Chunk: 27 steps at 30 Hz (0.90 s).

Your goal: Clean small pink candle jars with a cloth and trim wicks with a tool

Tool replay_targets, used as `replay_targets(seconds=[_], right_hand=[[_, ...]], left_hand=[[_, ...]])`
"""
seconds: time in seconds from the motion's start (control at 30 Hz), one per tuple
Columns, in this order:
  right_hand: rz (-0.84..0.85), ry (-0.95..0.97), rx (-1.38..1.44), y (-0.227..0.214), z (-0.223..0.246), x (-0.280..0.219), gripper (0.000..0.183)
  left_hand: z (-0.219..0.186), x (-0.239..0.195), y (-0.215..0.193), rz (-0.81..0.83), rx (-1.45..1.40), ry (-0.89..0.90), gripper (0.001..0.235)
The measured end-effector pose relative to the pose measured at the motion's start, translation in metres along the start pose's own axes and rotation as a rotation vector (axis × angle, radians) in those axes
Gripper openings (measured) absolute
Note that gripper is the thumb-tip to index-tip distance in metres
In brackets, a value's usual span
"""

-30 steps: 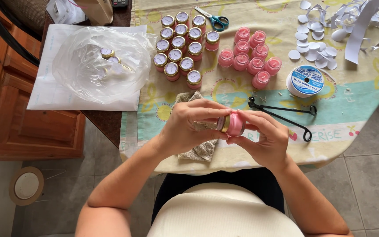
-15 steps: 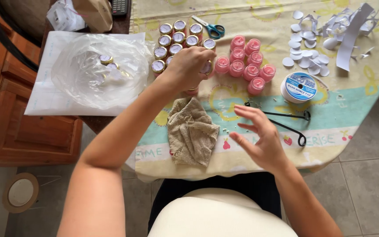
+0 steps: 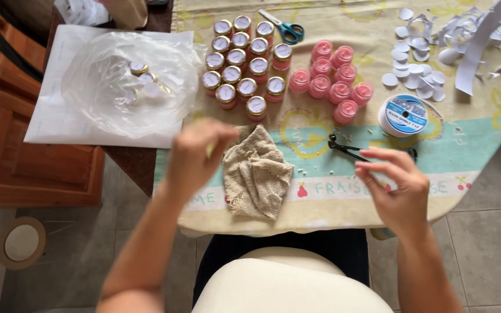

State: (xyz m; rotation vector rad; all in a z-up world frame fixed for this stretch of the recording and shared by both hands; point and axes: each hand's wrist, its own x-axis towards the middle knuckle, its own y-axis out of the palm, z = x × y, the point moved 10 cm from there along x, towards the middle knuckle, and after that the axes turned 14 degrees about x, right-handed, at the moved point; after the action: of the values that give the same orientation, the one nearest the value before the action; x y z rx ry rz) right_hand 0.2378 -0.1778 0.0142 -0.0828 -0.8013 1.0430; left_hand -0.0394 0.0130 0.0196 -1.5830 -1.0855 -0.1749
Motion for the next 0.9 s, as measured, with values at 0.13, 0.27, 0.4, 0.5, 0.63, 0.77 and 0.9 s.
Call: replay_targets(seconds=[0.13, 0.27, 0.4, 0.5, 0.63, 0.77, 0.9], right_hand=[[0.081, -0.107, -0.034, 0.021, -0.002, 0.045, 0.017], [0.18, -0.268, -0.205, 0.068, -0.041, 0.104, 0.024], [0.252, -0.253, -0.418, 0.119, -0.102, 0.154, 0.067], [0.39, -0.138, -0.558, 0.149, -0.151, 0.167, 0.055], [0.33, -0.231, -0.458, 0.142, -0.121, 0.172, 0.045], [0.206, -0.064, 0.188, 0.108, -0.078, 0.157, 0.052], [0.146, 0.465, 0.876, 0.099, -0.067, 0.098, 0.052]], left_hand=[[-0.014, -0.054, 0.0, -0.015, -0.142, -0.184, 0.009], [-0.006, -0.085, 0.023, 0.0, -0.262, -0.339, 0.043], [-0.007, -0.086, 0.033, 0.048, -0.321, -0.398, 0.046], [-0.005, -0.084, 0.031, 0.024, -0.321, -0.37, 0.042], [-0.012, -0.079, 0.022, 0.015, -0.321, -0.342, 0.032], [-0.032, -0.069, 0.013, -0.008, -0.16, -0.159, 0.019], [-0.052, -0.077, 0.037, 0.18, -0.029, -0.062, 0.053]])
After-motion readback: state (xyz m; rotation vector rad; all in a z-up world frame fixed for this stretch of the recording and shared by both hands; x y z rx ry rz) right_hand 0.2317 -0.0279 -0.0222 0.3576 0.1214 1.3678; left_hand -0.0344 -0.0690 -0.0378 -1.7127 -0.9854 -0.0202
